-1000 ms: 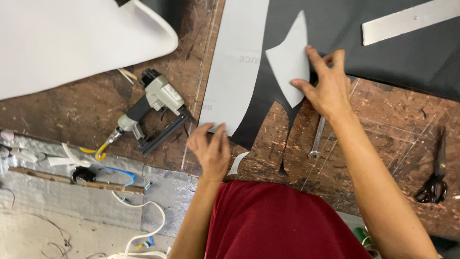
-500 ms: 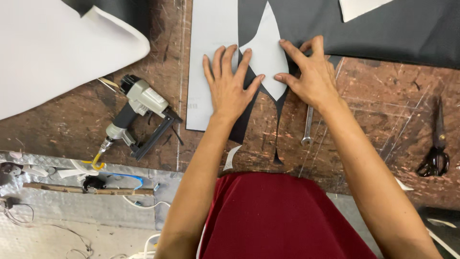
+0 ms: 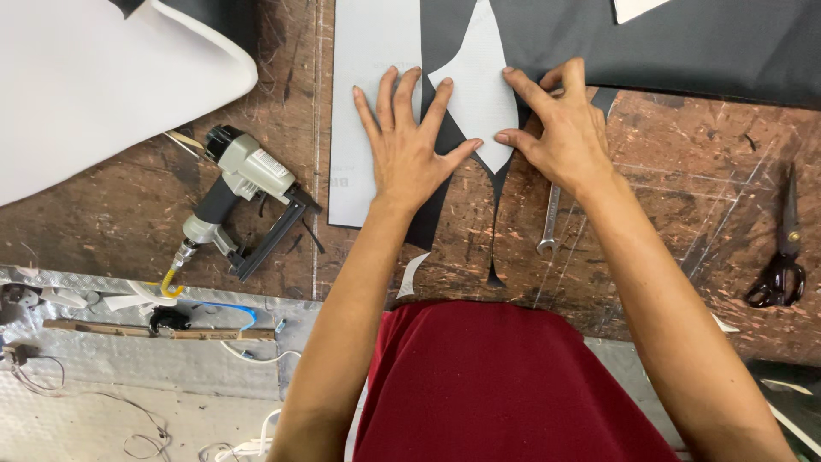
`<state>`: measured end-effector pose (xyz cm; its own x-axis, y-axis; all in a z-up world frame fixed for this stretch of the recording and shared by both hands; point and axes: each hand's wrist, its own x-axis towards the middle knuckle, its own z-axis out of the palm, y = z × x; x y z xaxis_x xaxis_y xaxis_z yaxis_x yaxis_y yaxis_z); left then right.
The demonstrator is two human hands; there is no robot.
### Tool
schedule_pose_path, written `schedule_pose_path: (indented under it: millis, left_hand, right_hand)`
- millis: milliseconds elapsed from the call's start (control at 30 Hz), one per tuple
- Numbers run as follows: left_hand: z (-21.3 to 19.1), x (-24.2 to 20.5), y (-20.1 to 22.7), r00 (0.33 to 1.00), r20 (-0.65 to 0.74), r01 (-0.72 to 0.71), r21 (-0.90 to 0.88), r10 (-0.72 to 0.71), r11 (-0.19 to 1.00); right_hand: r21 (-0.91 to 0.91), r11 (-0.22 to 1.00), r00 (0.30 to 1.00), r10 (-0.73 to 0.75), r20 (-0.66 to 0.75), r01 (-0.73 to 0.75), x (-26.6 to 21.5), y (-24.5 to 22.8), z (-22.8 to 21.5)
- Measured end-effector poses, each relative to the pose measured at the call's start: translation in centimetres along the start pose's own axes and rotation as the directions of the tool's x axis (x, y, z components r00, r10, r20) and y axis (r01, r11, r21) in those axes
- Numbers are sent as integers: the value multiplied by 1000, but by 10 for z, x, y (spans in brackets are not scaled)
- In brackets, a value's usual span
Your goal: The person places a paper template onto a sheet of black fabric and uses scissors to cut the fabric along the template's outline. After cutting, the person removes the template and trims the edges of the resulting fabric piece.
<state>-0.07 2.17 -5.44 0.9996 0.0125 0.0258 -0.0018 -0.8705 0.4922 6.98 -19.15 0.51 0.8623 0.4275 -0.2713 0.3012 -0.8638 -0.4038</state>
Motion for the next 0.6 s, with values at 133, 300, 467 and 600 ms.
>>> schedule_pose_path:
  millis: [133,300,467,600]
  left_hand:
    - [-4,3,2,1000,-21,9,-65,-11,998]
    - [-27,-6,2,975,-195,53,-241,-102,969]
    - [-84,-20,-25,959,23,283,-137,-282,949]
    - [-109,-20,-34,957,156,260,-73,-247,963]
  right_hand:
    - [289,945,971,200,-130,-155,-14,9,3]
    - [288,887,870,432,-238,-362,-81,17,-1]
    - [225,836,840,532,-109,-501,-134,-7,27]
    - [178,845,835,530,-146,-505,-138,-15,44]
